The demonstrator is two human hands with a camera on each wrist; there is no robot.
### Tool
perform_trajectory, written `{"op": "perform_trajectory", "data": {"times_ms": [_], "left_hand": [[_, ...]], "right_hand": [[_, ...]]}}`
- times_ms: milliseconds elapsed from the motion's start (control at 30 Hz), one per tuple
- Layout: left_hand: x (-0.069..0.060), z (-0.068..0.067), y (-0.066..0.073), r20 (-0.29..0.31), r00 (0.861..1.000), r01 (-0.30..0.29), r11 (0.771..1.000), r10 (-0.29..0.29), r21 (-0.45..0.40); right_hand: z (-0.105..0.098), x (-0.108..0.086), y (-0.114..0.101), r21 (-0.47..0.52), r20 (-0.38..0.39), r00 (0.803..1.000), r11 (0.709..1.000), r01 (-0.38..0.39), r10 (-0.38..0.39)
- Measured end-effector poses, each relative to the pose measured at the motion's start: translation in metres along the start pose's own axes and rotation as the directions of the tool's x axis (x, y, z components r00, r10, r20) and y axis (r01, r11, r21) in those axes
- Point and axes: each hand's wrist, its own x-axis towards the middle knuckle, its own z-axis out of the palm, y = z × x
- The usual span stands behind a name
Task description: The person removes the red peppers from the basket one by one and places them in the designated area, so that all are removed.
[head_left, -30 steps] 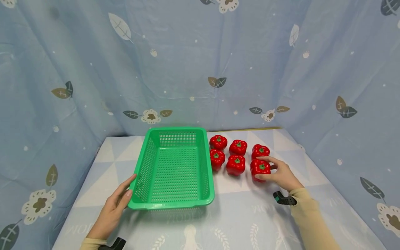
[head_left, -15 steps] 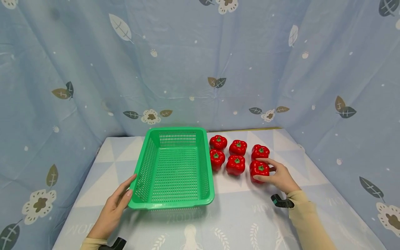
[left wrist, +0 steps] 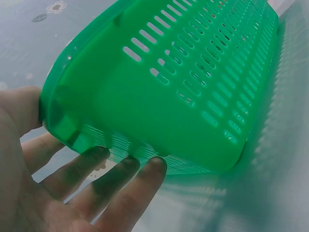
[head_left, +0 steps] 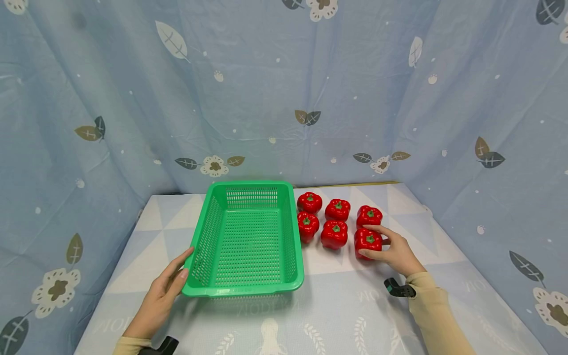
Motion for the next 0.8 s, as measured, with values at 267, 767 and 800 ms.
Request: {"op": "perform_trajectory", "data": {"times_ms": [267, 767, 800], "left_hand": [[0.0015, 0.0013, 0.0000, -0.031, 0.999, -0.026, 1.000, 0.026, 0.013], [0.0011, -0.0045, -0.0008, -0.079, 0.993, -0.085, 0.996, 0.087, 0.023], [0.0005, -0.0058, -0.0013, -0.084, 0.992, -0.096, 0.995, 0.098, 0.030]], "right_hand": [[0.0002, 0.0035, 0.0007, -0.031, -0.003, 1.000, 0.999, 0.016, -0.016], [-0.0019, -0.0016, 0.0006, -0.060, -0.009, 0.999, 0.997, 0.038, -0.038], [-0.0024, -0.0031, 0.0003, -0.062, -0.009, 0.999, 0.997, 0.041, -0.042]]}}
